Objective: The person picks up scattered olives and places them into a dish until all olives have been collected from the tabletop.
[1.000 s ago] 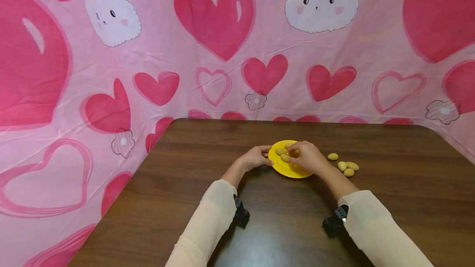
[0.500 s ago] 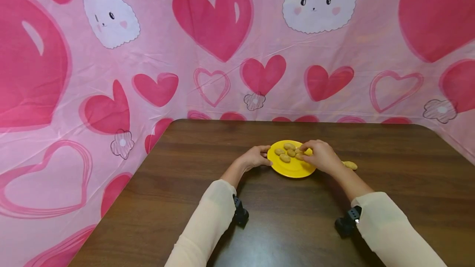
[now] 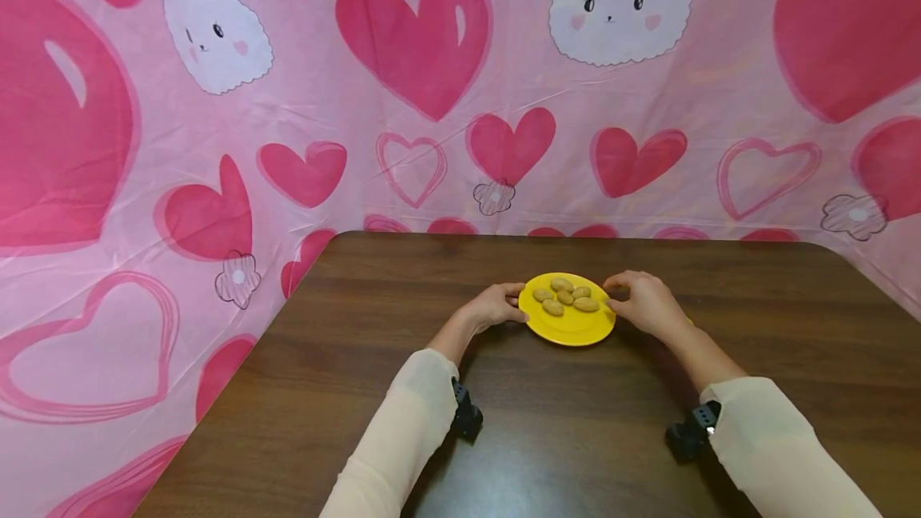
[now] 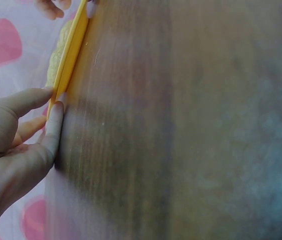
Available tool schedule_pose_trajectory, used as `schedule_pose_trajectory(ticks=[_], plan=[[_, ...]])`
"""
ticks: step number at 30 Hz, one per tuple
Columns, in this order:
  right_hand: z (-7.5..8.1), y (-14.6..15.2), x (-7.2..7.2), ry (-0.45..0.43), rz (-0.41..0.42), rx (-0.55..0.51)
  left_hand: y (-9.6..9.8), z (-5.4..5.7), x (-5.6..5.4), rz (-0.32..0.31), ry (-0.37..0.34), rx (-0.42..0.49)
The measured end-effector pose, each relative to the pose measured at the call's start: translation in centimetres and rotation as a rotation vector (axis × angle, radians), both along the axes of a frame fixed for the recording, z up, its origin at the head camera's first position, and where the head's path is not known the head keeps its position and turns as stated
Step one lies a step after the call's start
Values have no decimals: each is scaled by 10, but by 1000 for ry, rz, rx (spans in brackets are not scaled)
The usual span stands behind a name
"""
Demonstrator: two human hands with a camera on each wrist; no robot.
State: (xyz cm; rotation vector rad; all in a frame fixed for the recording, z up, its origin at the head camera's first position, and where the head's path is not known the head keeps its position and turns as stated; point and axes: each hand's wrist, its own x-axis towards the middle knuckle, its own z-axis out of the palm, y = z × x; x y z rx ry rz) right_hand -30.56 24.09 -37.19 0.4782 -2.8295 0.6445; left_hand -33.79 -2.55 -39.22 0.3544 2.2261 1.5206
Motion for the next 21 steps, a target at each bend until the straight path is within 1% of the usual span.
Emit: schedule_pose_trajectory(ticks=[4, 11, 15, 18, 21], plan=[[-1, 8, 1, -15, -32, -13, 0, 0, 0, -4, 7, 1], [1, 23, 4, -82, -107, -29, 1, -1, 0, 0, 9, 8], [1, 30, 5, -85, -120, -16, 1, -1, 0, -1, 8, 4], [0, 35, 4, -63, -123, 1, 0, 0, 0, -4, 6, 8], [-1, 38, 4, -68, -133, 7, 0, 0, 1, -9, 5, 13]])
